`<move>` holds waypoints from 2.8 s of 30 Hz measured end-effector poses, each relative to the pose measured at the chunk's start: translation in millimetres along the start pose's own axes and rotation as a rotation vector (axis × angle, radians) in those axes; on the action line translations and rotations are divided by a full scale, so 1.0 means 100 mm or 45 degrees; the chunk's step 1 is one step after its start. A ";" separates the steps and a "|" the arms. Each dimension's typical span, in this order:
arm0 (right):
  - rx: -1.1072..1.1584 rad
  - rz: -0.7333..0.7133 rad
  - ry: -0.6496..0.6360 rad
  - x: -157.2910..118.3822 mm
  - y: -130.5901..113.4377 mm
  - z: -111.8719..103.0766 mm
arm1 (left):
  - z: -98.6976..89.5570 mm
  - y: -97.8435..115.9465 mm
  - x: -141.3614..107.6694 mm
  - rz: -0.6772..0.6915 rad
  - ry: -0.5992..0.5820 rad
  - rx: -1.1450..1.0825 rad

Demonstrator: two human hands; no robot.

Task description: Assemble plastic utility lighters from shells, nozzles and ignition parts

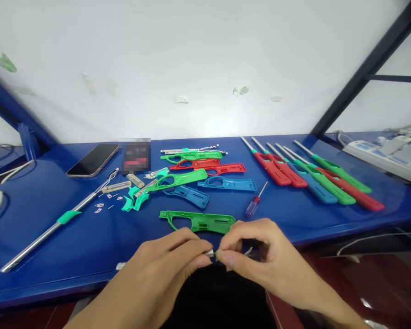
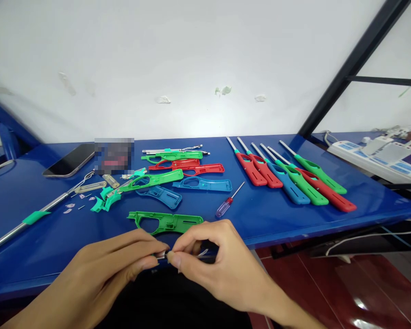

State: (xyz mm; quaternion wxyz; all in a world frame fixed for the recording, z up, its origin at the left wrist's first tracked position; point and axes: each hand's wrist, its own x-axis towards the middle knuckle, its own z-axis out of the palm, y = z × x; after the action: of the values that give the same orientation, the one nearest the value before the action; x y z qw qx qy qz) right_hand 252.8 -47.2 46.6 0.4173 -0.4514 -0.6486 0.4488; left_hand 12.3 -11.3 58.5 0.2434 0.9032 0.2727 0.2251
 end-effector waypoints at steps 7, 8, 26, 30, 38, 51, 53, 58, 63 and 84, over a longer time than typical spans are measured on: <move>0.037 0.013 -0.009 0.00 -0.03 -0.01 | 0.02 0.01 0.00 -0.127 0.047 -0.118; 0.012 -0.010 -0.007 0.00 -0.03 -0.01 | 0.02 0.03 0.01 -0.149 0.058 -0.145; -0.396 -0.595 -0.018 -0.01 0.04 -0.02 | -0.01 0.10 0.05 -0.583 -0.198 -0.536; -0.344 -0.519 -0.009 -0.03 0.06 -0.02 | 0.00 0.12 0.06 -0.511 -0.147 -0.435; -0.222 -0.398 -0.005 -0.05 0.09 -0.01 | 0.04 0.15 0.02 -0.376 -0.101 -0.248; -0.052 -0.164 -0.046 -0.06 0.07 -0.02 | 0.06 0.13 -0.03 -0.279 -0.203 -0.153; -0.049 -0.151 -0.045 -0.06 0.06 -0.02 | 0.08 0.14 -0.06 -0.250 -0.222 -0.084; -0.060 -0.145 -0.044 -0.06 0.06 -0.03 | 0.10 0.13 -0.11 -0.131 -0.181 0.182; -0.166 -0.164 -0.019 -0.07 0.06 -0.04 | 0.09 0.13 -0.09 -0.046 -0.137 0.298; 0.079 -0.249 0.569 0.00 0.38 -0.14 | 0.00 0.11 -0.02 -0.230 0.429 0.039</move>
State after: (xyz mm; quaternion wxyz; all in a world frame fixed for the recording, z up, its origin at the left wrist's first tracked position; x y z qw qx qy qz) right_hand 274.5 -37.3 13.4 0.6055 -0.4615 -0.5667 0.3151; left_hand 14.8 -20.4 64.4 0.1998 0.8283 0.3927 0.3461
